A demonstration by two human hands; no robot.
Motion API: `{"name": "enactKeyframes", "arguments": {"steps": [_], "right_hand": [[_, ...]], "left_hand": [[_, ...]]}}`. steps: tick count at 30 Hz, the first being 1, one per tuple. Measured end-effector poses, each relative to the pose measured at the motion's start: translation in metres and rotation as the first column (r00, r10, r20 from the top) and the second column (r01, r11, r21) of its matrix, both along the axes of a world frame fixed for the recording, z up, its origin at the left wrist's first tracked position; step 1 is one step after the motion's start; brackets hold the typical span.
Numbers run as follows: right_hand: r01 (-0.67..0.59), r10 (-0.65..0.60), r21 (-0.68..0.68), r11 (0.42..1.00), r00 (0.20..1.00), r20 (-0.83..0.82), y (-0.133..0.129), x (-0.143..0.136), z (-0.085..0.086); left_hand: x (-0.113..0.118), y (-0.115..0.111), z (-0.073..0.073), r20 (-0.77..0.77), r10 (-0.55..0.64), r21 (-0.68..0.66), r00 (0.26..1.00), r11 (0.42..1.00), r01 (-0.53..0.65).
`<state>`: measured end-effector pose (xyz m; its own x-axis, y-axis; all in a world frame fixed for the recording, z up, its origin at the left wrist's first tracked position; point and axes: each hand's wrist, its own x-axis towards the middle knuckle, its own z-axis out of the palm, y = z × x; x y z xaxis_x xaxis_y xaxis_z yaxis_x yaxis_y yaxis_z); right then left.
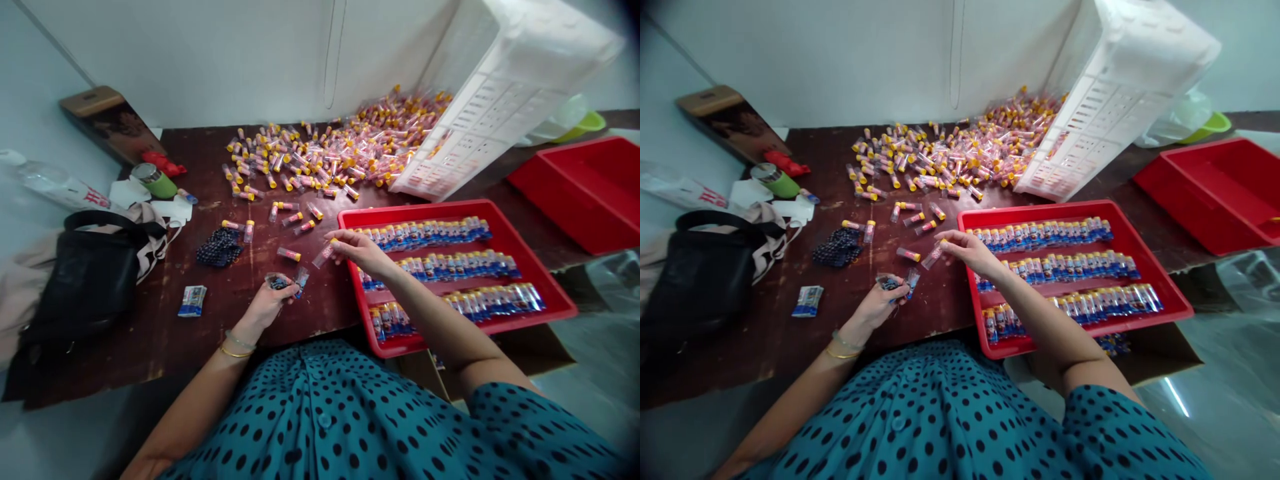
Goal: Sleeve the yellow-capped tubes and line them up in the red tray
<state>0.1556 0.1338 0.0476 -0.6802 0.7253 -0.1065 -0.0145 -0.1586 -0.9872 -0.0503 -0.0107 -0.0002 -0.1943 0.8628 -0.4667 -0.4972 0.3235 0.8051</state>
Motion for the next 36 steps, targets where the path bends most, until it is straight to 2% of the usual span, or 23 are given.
{"name": "enactKeyframes", "arguments": {"steps": [4, 7, 11, 14, 17, 20, 24, 27, 31, 36], "right_hand": [[-0.028, 0.021, -0.109, 0.994, 0.998, -0.064, -0.001, -0.001, 0.000], [-0.053, 0.046, -0.114, 0.992, 0.997, -0.065, -0.002, -0.006, 0.002], [-0.090, 0.090, 0.057, 0.994, 0.996, 0.009, -0.007, -0.013, 0.004], [-0.021, 0.024, 0.173, 0.985, 1.000, -0.012, -0.013, -0.016, -0.001], [0.057, -0.086, 0.338, 0.940, 0.994, 0.072, -0.022, -0.013, -0.010], [0.037, -0.152, 0.475, 0.879, 0.967, 0.206, -0.037, -0.003, -0.018], [0.073, -0.191, 0.505, 0.860, 0.964, 0.186, -0.062, 0.013, -0.024], [0.099, -0.229, 0.541, 0.835, 0.957, 0.177, -0.079, 0.020, -0.027], [0.163, -0.291, 0.561, 0.811, 0.945, 0.147, -0.092, 0.024, -0.032], [0.219, -0.305, 0.555, 0.802, 0.950, 0.067, -0.091, 0.024, -0.029]], "left_hand": [[0.002, 0.004, 0.001, 0.011, -0.035, 0.017, 0.999, 0.999, 0.034], [0.003, 0.006, 0.002, -0.034, -0.048, 0.024, 0.998, 0.999, 0.048], [0.005, 0.007, 0.001, -0.052, -0.044, 0.036, 0.998, 0.998, 0.046], [0.013, 0.008, -0.001, -0.077, -0.041, 0.045, 0.996, 0.998, 0.044], [0.026, 0.010, -0.001, -0.099, -0.041, 0.056, 0.994, 0.997, 0.047], [0.038, 0.010, 0.001, 0.018, -0.078, 0.035, 0.997, 0.996, 0.077], [0.050, 0.008, 0.008, 0.173, -0.134, 0.020, 0.976, 0.991, 0.132], [0.058, 0.008, 0.014, 0.218, -0.115, 0.042, 0.969, 0.993, 0.108], [0.066, 0.011, 0.023, 0.224, -0.090, 0.033, 0.970, 0.996, 0.085], [0.070, 0.012, 0.030, 0.187, -0.065, 0.038, 0.980, 0.998, 0.058]]}}
